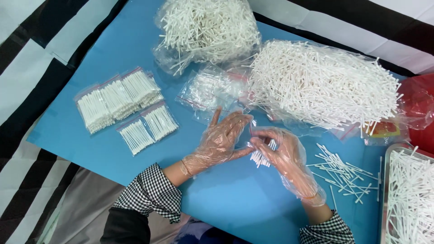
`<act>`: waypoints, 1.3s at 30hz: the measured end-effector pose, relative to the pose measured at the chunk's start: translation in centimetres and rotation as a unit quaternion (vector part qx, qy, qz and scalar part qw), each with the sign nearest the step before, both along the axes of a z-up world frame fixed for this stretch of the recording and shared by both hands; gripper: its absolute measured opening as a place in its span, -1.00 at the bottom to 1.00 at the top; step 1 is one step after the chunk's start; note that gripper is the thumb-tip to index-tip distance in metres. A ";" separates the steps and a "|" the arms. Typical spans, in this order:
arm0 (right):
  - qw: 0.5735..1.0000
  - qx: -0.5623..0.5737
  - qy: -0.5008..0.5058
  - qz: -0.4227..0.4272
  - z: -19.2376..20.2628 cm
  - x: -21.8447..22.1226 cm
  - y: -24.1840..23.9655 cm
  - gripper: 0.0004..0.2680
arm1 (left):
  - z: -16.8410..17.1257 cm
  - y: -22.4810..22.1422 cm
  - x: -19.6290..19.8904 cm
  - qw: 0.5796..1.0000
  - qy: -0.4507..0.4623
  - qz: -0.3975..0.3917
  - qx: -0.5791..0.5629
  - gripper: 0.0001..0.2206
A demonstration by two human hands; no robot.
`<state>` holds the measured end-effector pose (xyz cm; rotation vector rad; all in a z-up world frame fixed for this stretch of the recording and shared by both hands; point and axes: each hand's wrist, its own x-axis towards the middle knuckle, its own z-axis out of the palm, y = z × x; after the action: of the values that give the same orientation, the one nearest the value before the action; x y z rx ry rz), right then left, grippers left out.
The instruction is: The person picks up groups of cotton swabs from a large pile, aligns them into a row by hand, and slides them into a small clear plastic bag on a blue table.
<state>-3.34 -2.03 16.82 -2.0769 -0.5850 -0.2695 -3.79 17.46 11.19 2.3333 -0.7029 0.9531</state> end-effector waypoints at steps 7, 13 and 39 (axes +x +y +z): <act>0.932 0.000 0.348 -0.104 5.8 -0.7 -0.7 -0.73 | -0.9 -0.7 -0.4 0.998 0.026 -0.050 0.007 -0.20; 0.958 0.040 0.282 0.012 4.5 0.0 -1.5 -0.70 | -0.7 -0.9 -0.5 0.997 0.021 -0.066 0.027 -0.28; 0.863 -0.483 0.059 0.135 -5.1 2.0 -4.6 -0.36 | 1.8 1.0 -0.6 0.957 0.192 0.012 0.217 -0.08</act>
<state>-1.37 -6.65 11.70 -2.8775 -1.0704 0.4141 -4.36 18.45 12.96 2.7997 -0.7778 0.3493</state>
